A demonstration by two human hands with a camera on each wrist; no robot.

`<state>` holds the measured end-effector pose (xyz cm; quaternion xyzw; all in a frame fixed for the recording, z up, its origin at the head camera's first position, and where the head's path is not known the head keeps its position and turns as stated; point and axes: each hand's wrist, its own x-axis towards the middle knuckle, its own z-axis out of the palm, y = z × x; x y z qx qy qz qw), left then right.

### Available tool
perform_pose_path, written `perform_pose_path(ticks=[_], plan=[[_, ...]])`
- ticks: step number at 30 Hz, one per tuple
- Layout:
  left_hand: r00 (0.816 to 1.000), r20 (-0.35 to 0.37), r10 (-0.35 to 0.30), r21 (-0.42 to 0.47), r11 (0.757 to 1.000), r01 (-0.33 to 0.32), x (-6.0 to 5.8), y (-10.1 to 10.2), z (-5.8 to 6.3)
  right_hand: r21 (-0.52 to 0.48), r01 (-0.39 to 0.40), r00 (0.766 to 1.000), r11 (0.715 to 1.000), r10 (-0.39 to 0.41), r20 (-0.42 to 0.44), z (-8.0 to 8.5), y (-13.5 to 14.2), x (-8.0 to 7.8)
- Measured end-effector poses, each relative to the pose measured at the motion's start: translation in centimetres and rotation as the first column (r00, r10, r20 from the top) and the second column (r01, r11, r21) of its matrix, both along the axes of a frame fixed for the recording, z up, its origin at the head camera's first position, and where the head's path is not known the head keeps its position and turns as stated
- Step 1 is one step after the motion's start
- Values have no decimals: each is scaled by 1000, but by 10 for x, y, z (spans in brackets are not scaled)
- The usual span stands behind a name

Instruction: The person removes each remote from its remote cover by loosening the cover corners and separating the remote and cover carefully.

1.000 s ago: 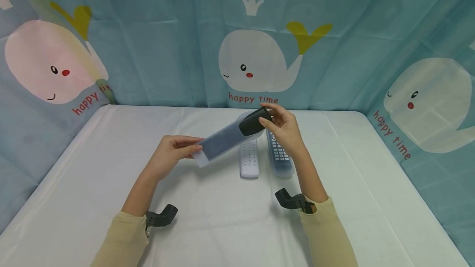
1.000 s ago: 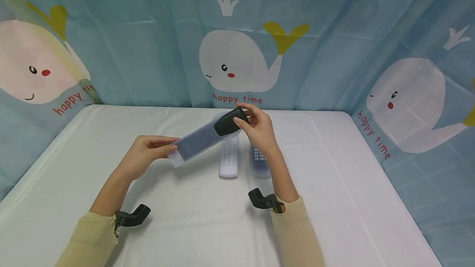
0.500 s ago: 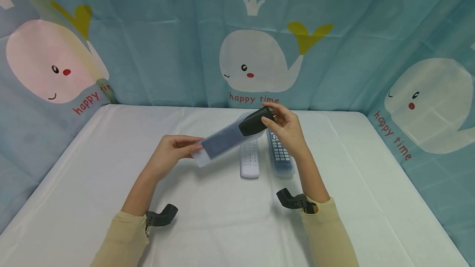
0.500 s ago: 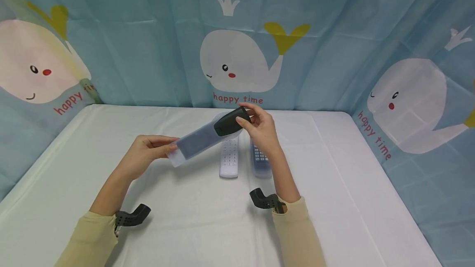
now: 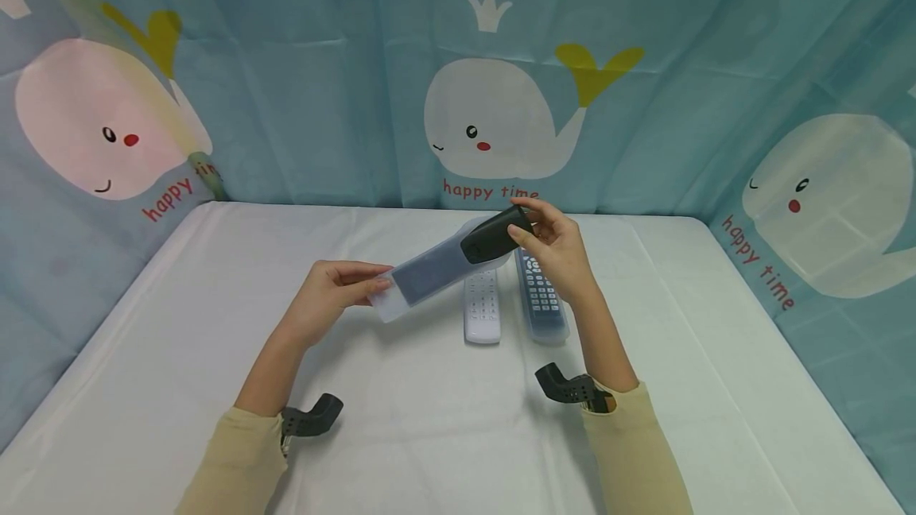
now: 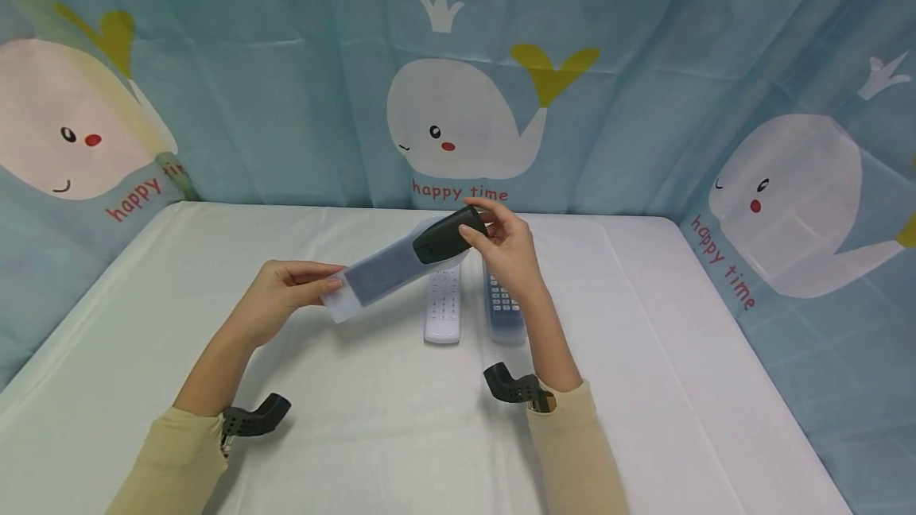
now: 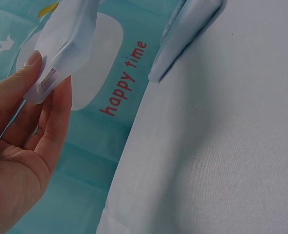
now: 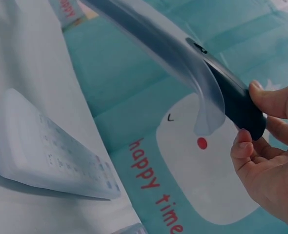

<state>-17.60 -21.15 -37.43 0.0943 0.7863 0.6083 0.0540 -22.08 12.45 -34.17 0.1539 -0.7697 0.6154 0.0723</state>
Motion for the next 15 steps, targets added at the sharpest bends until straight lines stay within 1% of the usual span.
perform_pose_path(ticks=[7,15], plan=[[1000,3,4,0,1000,-4,0,0,0,-12,4,1000,1000,-4,13,1,1,-1],[1000,0,1,1,1000,-1,0,-1,0,3,10,1000,1000,-10,16,2,2,0]])
